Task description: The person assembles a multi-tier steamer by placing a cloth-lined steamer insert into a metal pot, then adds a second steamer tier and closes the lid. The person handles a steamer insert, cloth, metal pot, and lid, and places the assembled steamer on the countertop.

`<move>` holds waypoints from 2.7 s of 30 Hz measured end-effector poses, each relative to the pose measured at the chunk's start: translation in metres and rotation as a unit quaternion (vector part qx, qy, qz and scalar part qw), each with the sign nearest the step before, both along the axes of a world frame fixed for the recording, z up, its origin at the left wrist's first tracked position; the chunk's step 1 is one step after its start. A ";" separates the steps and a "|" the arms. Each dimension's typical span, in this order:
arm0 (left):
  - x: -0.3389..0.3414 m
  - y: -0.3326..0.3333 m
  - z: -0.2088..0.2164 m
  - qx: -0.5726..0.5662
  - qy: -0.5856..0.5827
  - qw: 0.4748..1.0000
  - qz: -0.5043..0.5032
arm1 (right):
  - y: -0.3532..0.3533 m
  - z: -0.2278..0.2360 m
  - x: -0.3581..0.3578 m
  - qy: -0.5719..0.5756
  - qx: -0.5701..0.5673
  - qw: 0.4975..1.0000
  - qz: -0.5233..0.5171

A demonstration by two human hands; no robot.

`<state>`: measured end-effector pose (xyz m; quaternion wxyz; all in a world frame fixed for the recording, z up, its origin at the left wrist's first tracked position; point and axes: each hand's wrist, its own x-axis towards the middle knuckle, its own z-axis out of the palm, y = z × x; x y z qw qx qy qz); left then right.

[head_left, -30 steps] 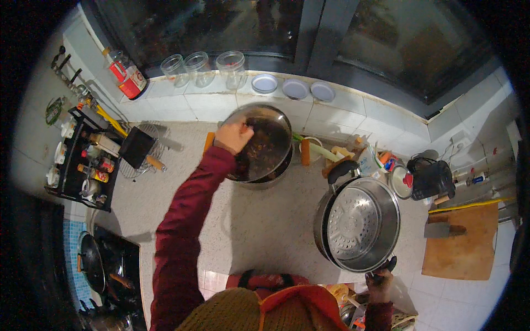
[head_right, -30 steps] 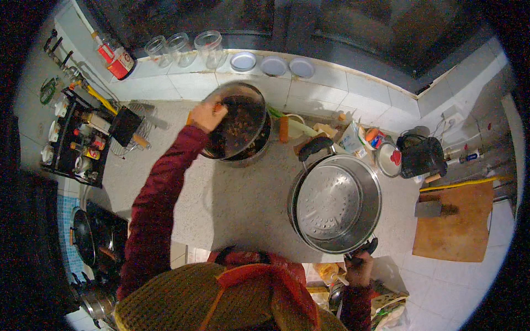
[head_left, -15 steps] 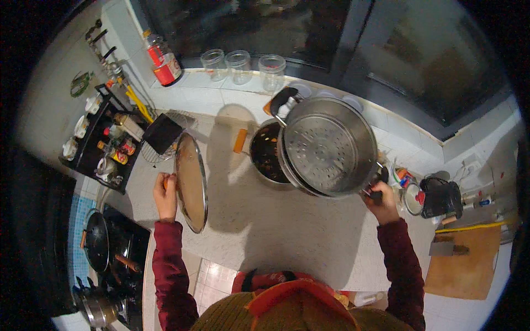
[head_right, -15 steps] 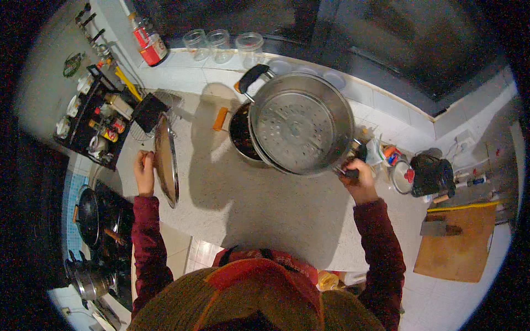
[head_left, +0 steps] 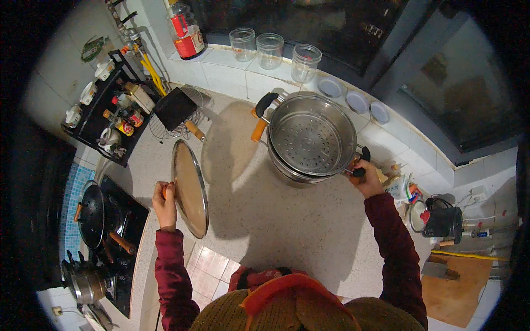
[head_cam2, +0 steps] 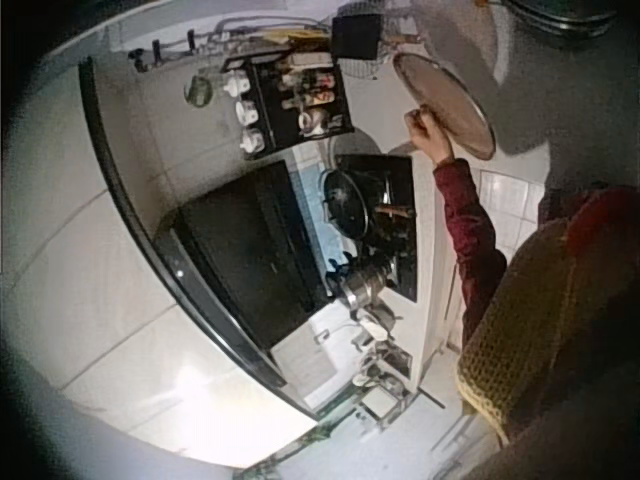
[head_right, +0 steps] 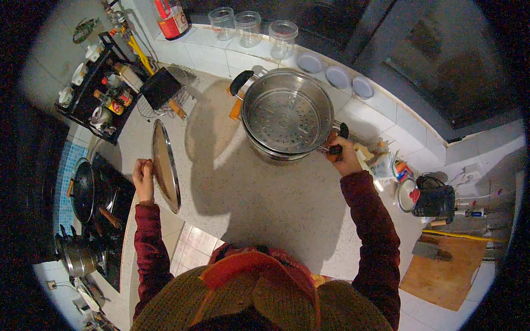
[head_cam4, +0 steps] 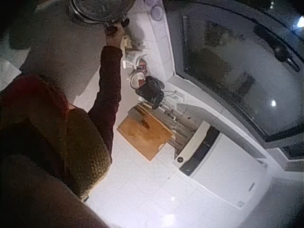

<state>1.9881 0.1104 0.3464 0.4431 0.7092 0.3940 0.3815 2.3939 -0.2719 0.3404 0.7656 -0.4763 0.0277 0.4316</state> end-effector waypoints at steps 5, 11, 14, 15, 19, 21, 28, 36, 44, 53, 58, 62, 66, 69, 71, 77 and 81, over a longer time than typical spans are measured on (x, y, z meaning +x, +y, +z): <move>0.029 -0.005 0.018 -0.010 -0.024 0.999 -0.022 | 0.005 0.005 -0.003 -0.005 -0.039 0.999 -0.017; 0.096 -0.007 0.069 0.107 0.001 0.990 -0.090 | 0.001 -0.018 0.006 -0.015 -0.047 0.999 -0.011; 0.146 -0.013 0.095 0.186 0.039 0.976 -0.107 | -0.001 -0.033 0.011 0.002 -0.026 1.000 0.002; 0.161 -0.018 0.102 0.246 0.058 0.960 -0.118 | -0.002 -0.034 0.011 -0.009 -0.025 1.000 0.010; 0.235 -0.051 0.116 0.354 0.126 0.908 -0.185 | -0.001 -0.026 0.004 -0.004 -0.014 1.000 -0.001; 0.272 -0.073 0.113 0.422 0.121 0.869 -0.226 | -0.004 -0.018 -0.004 -0.037 -0.020 0.999 -0.024; 0.348 -0.129 0.068 0.440 0.143 0.817 -0.344 | -0.092 -0.025 -0.091 -0.030 -0.016 0.981 -0.190; 0.358 -0.123 0.041 0.470 0.111 0.813 -0.325 | -0.193 -0.044 -0.205 0.088 -0.048 0.948 -0.302; 0.345 -0.132 0.059 0.420 0.198 0.826 -0.320 | -0.167 -0.040 -0.218 0.065 0.023 0.968 -0.242; 0.117 -0.190 0.088 0.420 -0.013 0.898 -0.127 | -0.155 -0.016 -0.189 -0.025 -0.033 0.996 -0.076; -0.142 -0.253 0.046 0.329 0.335 0.878 -0.097 | -0.108 -0.009 -0.215 -0.038 -0.012 0.998 0.049; -0.338 -0.364 0.002 0.036 0.551 0.833 -0.016 | -0.034 -0.001 -0.299 -0.015 -0.013 0.979 0.201; -0.451 -0.477 -0.014 0.014 0.380 0.891 0.249 | 0.026 -0.010 -0.447 -0.052 0.027 0.916 0.397; -0.495 -0.541 0.002 0.035 0.322 0.856 0.403 | 0.061 -0.012 -0.581 -0.057 0.055 0.817 0.572; -0.525 -0.573 0.021 0.008 0.300 0.820 0.488 | 0.067 -0.013 -0.677 -0.052 0.051 0.772 0.631; -0.636 -0.618 0.053 0.026 0.348 0.724 0.595 | 0.016 -0.003 -0.898 0.071 0.038 0.577 0.813; -0.702 -0.617 0.054 0.065 0.377 0.713 0.587 | 0.010 -0.003 -0.995 0.091 0.003 0.504 0.859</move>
